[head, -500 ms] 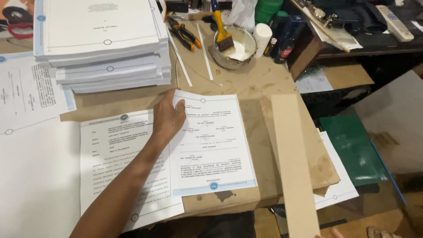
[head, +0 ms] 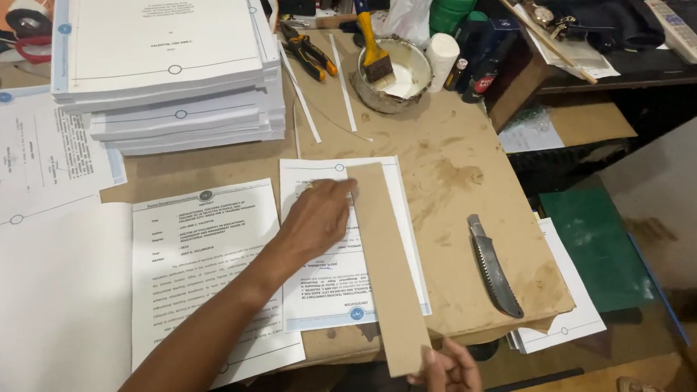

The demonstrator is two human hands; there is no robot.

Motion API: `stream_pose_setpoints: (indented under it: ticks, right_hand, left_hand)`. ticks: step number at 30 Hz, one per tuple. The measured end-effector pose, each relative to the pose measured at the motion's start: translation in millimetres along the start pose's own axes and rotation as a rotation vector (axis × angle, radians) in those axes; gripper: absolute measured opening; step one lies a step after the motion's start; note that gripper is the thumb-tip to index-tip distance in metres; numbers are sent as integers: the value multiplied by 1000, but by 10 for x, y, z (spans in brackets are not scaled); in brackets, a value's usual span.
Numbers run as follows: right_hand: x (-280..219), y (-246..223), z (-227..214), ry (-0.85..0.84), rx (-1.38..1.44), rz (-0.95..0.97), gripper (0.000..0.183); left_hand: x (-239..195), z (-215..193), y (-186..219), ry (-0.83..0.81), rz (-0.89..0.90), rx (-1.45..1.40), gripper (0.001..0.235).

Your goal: Manually binding and organizing printed documents by aligning pages, folding, and trimming with a utility knife.

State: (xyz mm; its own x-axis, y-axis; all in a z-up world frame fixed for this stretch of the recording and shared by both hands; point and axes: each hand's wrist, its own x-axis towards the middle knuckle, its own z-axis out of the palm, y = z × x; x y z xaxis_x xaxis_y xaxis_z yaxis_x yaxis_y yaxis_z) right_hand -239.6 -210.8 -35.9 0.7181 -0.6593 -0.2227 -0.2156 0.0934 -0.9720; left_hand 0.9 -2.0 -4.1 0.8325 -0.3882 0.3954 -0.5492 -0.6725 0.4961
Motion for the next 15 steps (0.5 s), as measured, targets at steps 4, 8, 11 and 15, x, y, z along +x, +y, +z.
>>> stream_pose_setpoints:
  ticks: [4,8,11,15]
  right_hand:
    - [4,55,160,130,-56,11,43]
    - [48,348,-78,-10,-421,-326,66]
    - [-87,242,-43,-61,-672,-551,78]
    - [-267,-74,299,110,-506,-865,53]
  left_hand:
    - [-25,29,30,93,194,193,17]
    - [-49,54,54,84,178,289,21]
    - [-53,79,69,100,192,346,25]
    - [-60,134,35,121,197,373,26]
